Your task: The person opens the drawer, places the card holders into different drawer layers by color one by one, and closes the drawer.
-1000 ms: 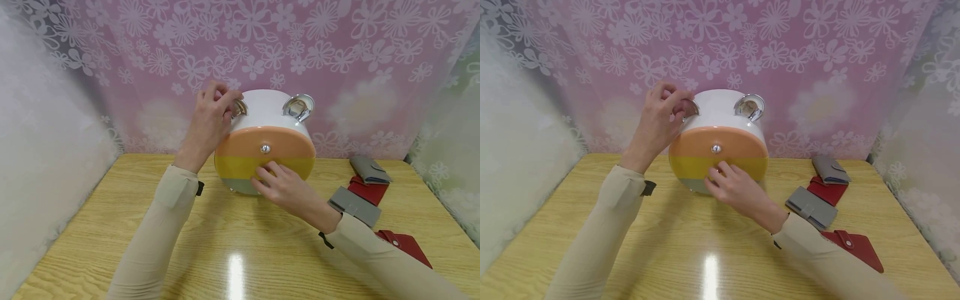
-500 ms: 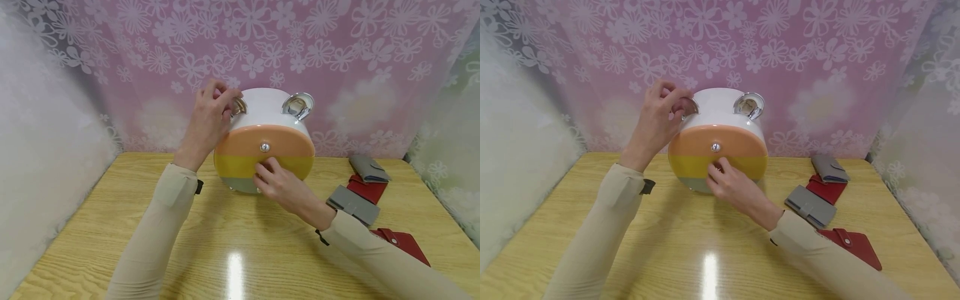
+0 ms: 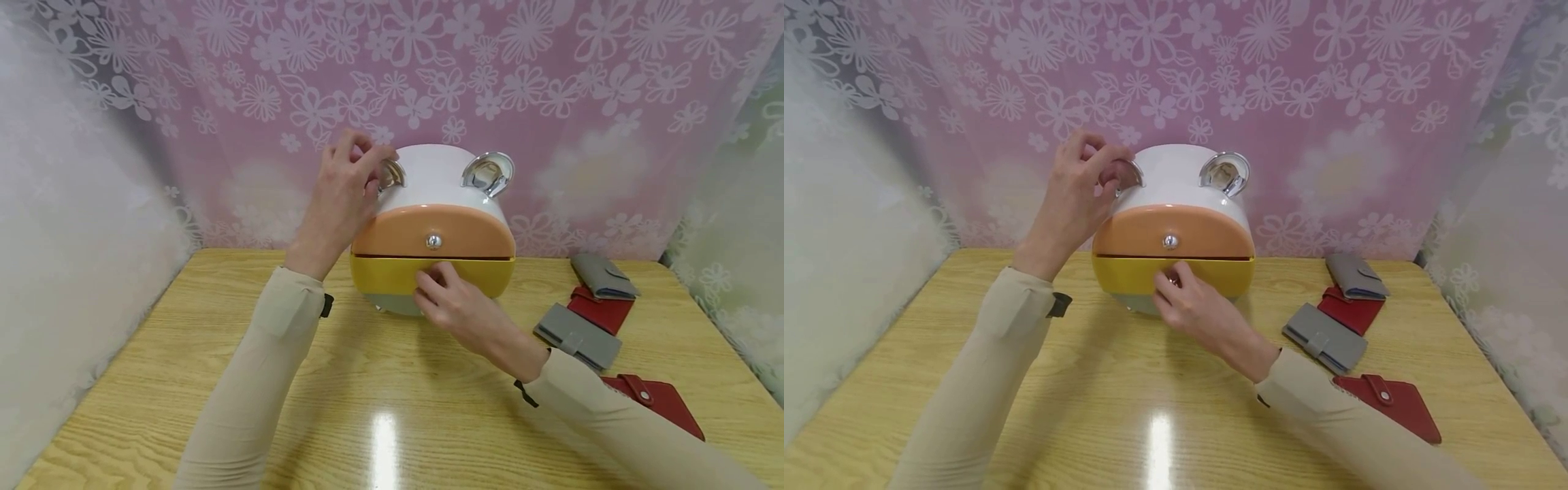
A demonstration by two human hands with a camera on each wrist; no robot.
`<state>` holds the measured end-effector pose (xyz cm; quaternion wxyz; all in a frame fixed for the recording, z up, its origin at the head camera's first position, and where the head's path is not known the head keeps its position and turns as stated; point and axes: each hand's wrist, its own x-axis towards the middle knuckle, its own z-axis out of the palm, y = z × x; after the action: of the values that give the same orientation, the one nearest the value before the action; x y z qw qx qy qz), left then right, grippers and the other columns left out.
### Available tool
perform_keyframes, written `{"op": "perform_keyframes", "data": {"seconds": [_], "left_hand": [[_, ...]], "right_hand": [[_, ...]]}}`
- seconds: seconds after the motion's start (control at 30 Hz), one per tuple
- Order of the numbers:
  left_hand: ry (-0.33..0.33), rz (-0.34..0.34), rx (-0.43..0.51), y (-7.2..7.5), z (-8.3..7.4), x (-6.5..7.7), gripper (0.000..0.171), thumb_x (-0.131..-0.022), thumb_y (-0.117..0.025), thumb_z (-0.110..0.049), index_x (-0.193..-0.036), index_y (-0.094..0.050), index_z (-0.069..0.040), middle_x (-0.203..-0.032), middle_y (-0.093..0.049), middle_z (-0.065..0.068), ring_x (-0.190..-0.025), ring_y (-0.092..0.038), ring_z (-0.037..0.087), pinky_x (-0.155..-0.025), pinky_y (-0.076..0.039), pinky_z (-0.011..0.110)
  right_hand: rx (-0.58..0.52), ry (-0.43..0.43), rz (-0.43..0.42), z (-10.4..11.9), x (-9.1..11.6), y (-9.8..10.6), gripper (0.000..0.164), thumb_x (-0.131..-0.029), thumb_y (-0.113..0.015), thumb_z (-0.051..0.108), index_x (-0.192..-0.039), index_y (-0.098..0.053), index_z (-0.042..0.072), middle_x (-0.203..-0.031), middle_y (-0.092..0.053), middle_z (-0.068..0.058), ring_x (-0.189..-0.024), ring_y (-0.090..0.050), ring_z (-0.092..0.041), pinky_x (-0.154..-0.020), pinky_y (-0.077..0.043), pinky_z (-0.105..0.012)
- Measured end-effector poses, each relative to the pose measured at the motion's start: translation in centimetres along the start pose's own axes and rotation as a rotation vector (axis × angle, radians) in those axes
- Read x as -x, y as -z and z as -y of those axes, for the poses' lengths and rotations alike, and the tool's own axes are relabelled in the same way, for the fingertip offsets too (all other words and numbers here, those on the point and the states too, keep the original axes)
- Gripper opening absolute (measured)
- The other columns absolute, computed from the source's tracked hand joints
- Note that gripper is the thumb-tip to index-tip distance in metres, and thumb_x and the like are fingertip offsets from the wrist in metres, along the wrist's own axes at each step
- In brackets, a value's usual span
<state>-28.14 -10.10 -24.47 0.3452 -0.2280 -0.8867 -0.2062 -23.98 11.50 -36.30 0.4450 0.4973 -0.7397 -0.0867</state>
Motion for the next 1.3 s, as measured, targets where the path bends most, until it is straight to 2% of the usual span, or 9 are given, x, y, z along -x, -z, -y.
{"op": "perform_keyframes", "data": {"seconds": [0.33, 1.3], "left_hand": [[0.004, -0.002, 0.015, -0.1, 0.0, 0.0, 0.032, -0.098, -0.059, -0.001, -0.124, -0.069, -0.016, -0.122, -0.052, 0.012, -0.108, -0.05, 0.031, -0.095, -0.05, 0.037], [-0.012, -0.014, 0.031, -0.2, 0.2, -0.1, 0.032, -0.097, -0.059, 0.002, -0.123, -0.069, -0.014, -0.12, -0.052, 0.012, -0.105, -0.051, 0.03, -0.092, -0.044, 0.039]], "right_hand": [[-0.043, -0.02, -0.003, 0.3, 0.2, 0.3, 0.046, -0.11, -0.024, -0.001, -0.09, -0.066, 0.001, -0.1, -0.06, -0.013, -0.091, -0.056, -0.032, -0.07, -0.055, -0.027], [-0.075, -0.026, -0.05, 1.4, 0.6, 1.2, 0.044, -0.109, -0.031, -0.002, -0.091, -0.071, 0.001, -0.1, -0.064, -0.012, -0.088, -0.057, -0.03, -0.069, -0.056, -0.027]]}}
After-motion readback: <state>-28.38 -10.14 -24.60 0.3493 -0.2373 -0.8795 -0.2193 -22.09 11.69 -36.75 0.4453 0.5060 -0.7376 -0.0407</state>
